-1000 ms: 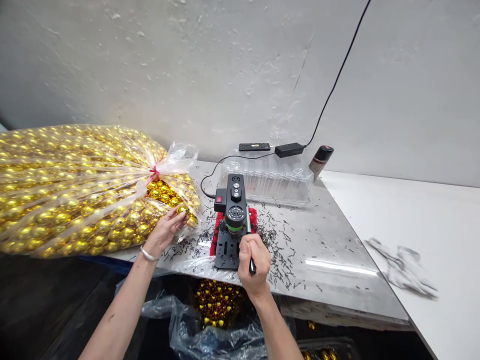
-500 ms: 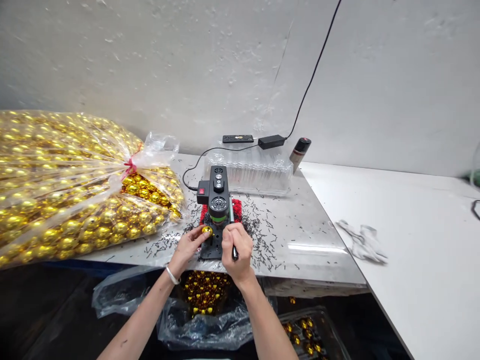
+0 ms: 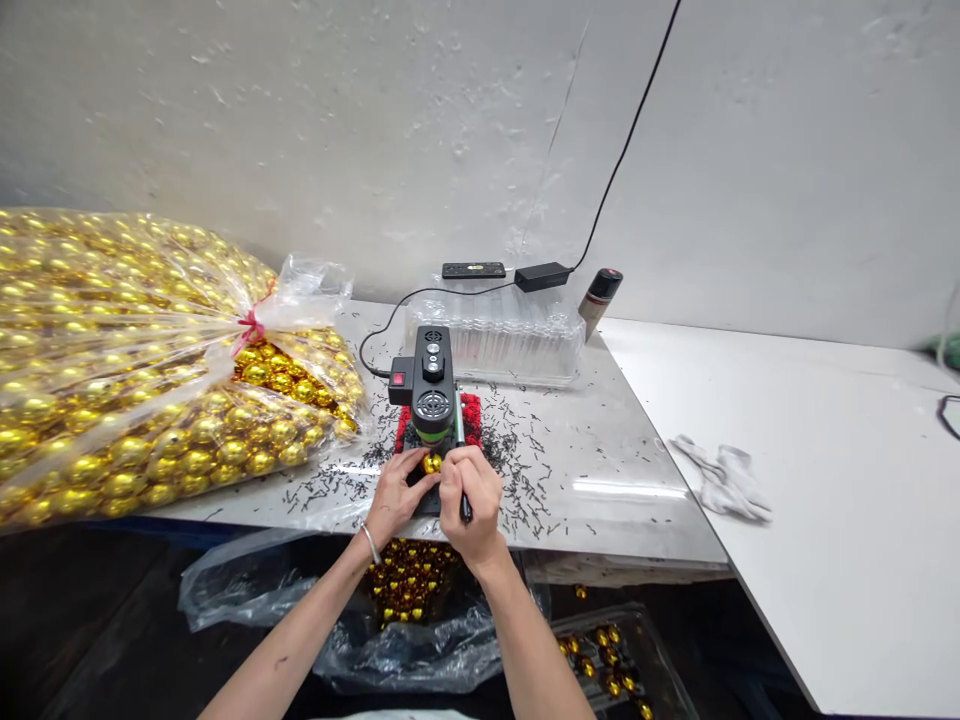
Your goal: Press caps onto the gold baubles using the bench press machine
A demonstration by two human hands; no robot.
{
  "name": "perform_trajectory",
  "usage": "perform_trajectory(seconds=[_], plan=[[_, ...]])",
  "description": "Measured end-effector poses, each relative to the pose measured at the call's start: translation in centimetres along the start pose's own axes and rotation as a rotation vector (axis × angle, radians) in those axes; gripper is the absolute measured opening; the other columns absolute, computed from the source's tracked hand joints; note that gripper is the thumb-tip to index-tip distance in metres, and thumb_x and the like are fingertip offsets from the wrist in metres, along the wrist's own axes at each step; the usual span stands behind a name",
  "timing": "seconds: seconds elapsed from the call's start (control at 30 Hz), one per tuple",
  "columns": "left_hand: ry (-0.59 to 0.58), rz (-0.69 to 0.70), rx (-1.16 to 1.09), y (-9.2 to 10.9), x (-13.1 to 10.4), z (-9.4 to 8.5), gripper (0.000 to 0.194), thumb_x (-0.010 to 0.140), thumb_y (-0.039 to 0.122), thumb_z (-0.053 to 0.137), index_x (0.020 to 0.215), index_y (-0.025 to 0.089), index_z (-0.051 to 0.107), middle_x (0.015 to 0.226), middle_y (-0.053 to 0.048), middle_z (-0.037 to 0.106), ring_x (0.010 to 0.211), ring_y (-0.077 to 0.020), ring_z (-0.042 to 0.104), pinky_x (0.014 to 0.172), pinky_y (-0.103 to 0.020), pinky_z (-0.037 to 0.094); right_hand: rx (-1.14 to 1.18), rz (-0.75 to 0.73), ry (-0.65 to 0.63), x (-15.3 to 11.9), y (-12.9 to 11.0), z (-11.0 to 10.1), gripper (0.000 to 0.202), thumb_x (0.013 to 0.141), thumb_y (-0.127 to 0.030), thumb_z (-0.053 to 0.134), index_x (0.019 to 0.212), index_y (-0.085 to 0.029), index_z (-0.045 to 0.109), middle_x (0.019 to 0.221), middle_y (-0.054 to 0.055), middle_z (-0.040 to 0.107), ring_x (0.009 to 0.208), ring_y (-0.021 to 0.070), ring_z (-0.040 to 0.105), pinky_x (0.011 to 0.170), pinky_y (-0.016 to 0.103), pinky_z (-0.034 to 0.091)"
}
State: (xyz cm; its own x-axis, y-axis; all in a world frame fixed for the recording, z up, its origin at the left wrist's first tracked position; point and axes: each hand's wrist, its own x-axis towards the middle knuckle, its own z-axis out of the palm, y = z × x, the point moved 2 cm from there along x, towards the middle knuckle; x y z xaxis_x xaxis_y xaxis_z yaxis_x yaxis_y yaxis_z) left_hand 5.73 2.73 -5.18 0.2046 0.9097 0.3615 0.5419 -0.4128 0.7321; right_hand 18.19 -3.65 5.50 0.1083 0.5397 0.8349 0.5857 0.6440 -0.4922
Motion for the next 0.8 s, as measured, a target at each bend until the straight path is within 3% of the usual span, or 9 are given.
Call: perform_trajectory(seconds=[0.2,0.57,0.7,0.8], plan=[[0.007,0.000,-0.042,-0.4,-0.2,0.3,0.030,0.083,0.035,0.069,0.110,0.021,0.070,0.110,-0.009,0.072,0.101,-0.0251,0.065,0.095,-0.044,0.048,0.000,-0.067,-0.019,-1.8,1.5,0.5,0.022,0.092,-0.011,0.039,0.074,-0.021,0.046,0.070,0.001,0.050,0.066,0.0139,0.050,0.058,0.028,0.043],[-0.025,-0.060,-0.084,0.0,-0.1,0.1,0.031,0.082,0.035,0.070,0.110,0.022,0.070,0.111,-0.009,0.072,0.103,-0.0266,0.063,0.097,-0.044,0.044,-0.050,-0.136,0.072,-4.2,3.8,1.7,0.028,0.098,-0.020,0.031,0.072,-0.023,0.042,0.068,-0.002,0.049,0.064,0.0136,0.055,0.081,0.040,0.051],[-0.015,-0.066,-0.092,0.0,0.0,0.1,0.031,0.081,0.035,0.071,0.110,0.021,0.071,0.111,-0.010,0.072,0.104,-0.0271,0.063,0.099,-0.046,0.043,-0.047,-0.143,0.016,-3.8,3.2,1.6,0.027,0.097,-0.018,0.032,0.073,-0.022,0.043,0.068,0.000,0.050,0.066,0.0145,0.056,0.074,0.037,0.050],[-0.010,-0.060,-0.091,0.1,0.4,0.1,0.031,0.080,0.033,0.073,0.108,0.022,0.072,0.111,-0.010,0.072,0.104,-0.0275,0.064,0.100,-0.047,0.043,0.007,-0.082,0.063,-2.2,1.9,1.1,0.028,0.096,-0.015,0.035,0.071,-0.022,0.043,0.068,0.000,0.050,0.065,0.0138,0.052,0.063,0.030,0.045]])
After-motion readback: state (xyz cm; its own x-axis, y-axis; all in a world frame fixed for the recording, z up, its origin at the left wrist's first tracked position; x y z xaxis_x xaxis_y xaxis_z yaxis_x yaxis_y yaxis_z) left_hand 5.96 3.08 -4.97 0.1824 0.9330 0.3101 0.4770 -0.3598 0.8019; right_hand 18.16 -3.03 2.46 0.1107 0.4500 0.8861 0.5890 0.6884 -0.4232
